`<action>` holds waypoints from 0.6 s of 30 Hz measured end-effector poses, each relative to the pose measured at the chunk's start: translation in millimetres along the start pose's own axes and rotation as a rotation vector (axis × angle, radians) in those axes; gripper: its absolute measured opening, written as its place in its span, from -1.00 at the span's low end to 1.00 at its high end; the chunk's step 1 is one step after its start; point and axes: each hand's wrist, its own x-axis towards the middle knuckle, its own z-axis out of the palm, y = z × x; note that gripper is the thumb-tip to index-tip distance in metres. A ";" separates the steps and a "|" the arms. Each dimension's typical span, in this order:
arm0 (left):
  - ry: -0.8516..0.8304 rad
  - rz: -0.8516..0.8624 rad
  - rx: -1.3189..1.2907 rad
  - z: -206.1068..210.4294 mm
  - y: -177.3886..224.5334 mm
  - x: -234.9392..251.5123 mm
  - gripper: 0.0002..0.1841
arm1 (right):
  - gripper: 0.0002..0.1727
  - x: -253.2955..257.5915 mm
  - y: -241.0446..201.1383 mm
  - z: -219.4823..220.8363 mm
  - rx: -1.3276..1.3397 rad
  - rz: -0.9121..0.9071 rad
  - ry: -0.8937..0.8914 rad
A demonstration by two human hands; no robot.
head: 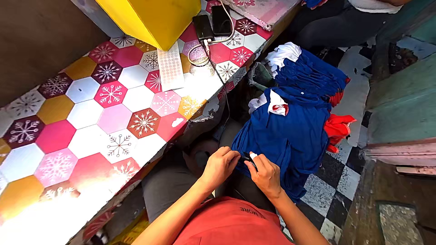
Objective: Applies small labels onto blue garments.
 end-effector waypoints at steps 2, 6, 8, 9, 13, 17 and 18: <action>0.013 -0.003 0.019 -0.1 0.9 0.6 -0.81 | -0.67 -0.4 -1.2 2.1 -0.033 -0.020 0.030; 0.045 -0.058 0.080 -0.9 0.1 -1.0 -0.79 | -0.70 0.2 -2.2 2.7 -0.042 0.002 0.059; 0.041 -0.114 0.087 -1.5 -0.6 -2.4 -0.78 | -0.69 2.3 -3.8 0.0 -0.014 0.026 0.021; 0.038 -0.137 0.082 -1.5 -0.4 -2.6 -0.78 | -0.67 4.1 -5.0 -1.6 -0.003 0.032 -0.009; 0.028 -0.159 0.051 0.1 1.8 -1.8 -0.78 | -0.66 12.7 -9.5 -1.0 -0.064 -0.003 -0.047; 0.026 -0.130 0.049 0.7 0.9 -0.6 -0.78 | -0.68 17.8 -11.3 2.9 -0.111 -0.051 -0.050; 0.028 -0.123 0.048 1.3 0.2 -0.4 -0.77 | -0.70 17.8 -11.8 3.5 -0.115 -0.060 -0.042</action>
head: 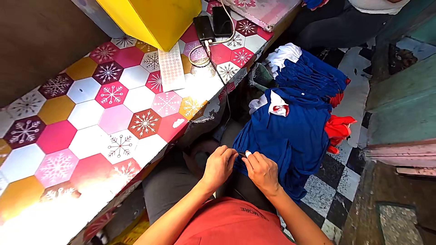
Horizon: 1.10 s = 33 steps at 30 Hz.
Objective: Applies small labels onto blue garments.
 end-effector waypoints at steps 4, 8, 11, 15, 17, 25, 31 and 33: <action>-0.005 -0.004 0.004 -6.2 -2.8 0.6 -0.78 | -0.72 1.4 0.9 -4.7 0.157 0.176 -0.023; -0.025 -0.058 0.103 -60.6 -17.9 -12.2 -0.75 | -0.31 5.5 15.7 -19.8 0.444 0.459 -0.300; -0.122 -0.149 0.315 -122.9 -46.5 -52.9 -0.74 | -0.41 3.3 24.8 -16.7 0.531 0.484 -0.412; -0.675 -0.762 0.659 -192.2 -56.3 -131.9 -0.81 | -0.62 0.0 26.7 -13.1 0.586 0.462 -0.355; -0.894 -0.971 0.622 -198.9 -44.4 -131.8 -0.62 | -0.67 -1.6 25.3 -8.9 0.579 0.437 -0.309; -0.237 -0.228 -0.070 -55.2 -6.2 -18.2 -0.73 | -0.50 8.9 32.0 -15.9 0.637 0.485 -0.435; -0.441 -0.274 -0.211 -9.6 11.8 32.3 -0.42 | -0.81 5.6 42.2 -19.2 0.783 0.591 -0.370; -0.434 -0.312 -0.225 -1.7 20.6 38.5 -0.33 | -0.83 6.9 42.7 -19.8 0.908 0.667 -0.342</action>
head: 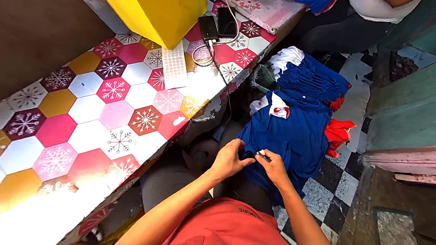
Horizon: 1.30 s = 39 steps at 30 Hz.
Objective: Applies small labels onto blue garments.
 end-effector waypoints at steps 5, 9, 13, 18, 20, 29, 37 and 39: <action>0.204 0.102 -0.247 26.0 4.8 15.3 -0.75 | -0.83 1.5 2.7 -3.6 0.058 -0.026 0.064; 0.224 0.047 -0.465 31.3 6.8 23.4 -0.84 | -0.78 0.7 7.6 -5.1 0.030 -0.031 0.085; 0.112 0.011 -0.534 29.8 9.4 23.1 -0.75 | -0.89 2.2 11.6 -4.7 0.225 -0.035 0.107; 0.084 -0.066 -0.522 29.4 15.2 27.5 -0.82 | -0.90 -4.9 18.9 2.2 0.394 0.055 0.073; 0.144 -0.071 -0.515 32.2 15.8 29.6 -0.89 | -0.88 -7.9 18.3 3.8 0.421 0.064 0.079; -0.074 -0.227 -0.839 15.4 4.4 30.2 -0.87 | -0.89 10.3 5.9 -27.8 0.483 0.189 0.252; -0.014 -0.130 -0.732 17.3 11.4 23.9 -0.90 | -0.76 3.8 3.5 -18.1 -0.191 -0.258 0.316; -0.023 -0.102 -0.721 19.0 12.2 24.1 -0.89 | -0.80 2.8 1.2 -14.3 -0.188 -0.207 0.259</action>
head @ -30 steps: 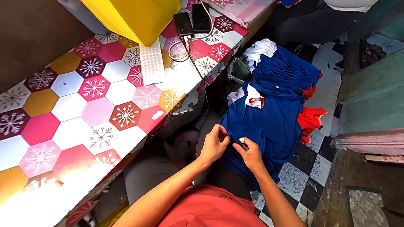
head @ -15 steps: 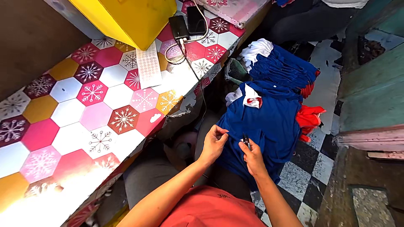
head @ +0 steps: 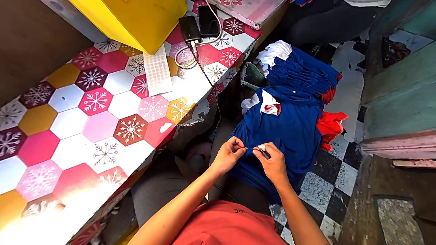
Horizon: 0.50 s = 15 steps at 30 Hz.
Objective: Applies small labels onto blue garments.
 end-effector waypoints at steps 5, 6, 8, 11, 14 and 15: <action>-0.039 0.077 0.058 0.1 -5.7 0.2 -0.85 | -0.85 2.9 -3.4 -0.7 0.341 0.303 -0.120; -0.048 0.098 0.067 -0.9 -8.1 0.8 -0.88 | -0.84 3.3 -3.2 -1.7 0.475 0.356 -0.140; -0.055 0.127 0.082 -1.9 -12.4 1.1 -0.90 | -0.79 4.3 -7.1 -5.1 0.626 0.421 -0.155; -0.051 0.117 0.089 -1.7 -12.4 0.6 -0.87 | -0.81 6.1 -9.3 -12.6 0.575 0.390 -0.119; -0.050 0.089 0.078 -3.0 -11.3 0.6 -0.85 | -0.84 7.5 -9.6 -40.5 0.557 0.359 0.015; -0.049 0.074 0.079 -3.3 -11.0 0.3 -0.84 | -0.84 7.8 -6.1 -53.9 0.532 0.359 0.078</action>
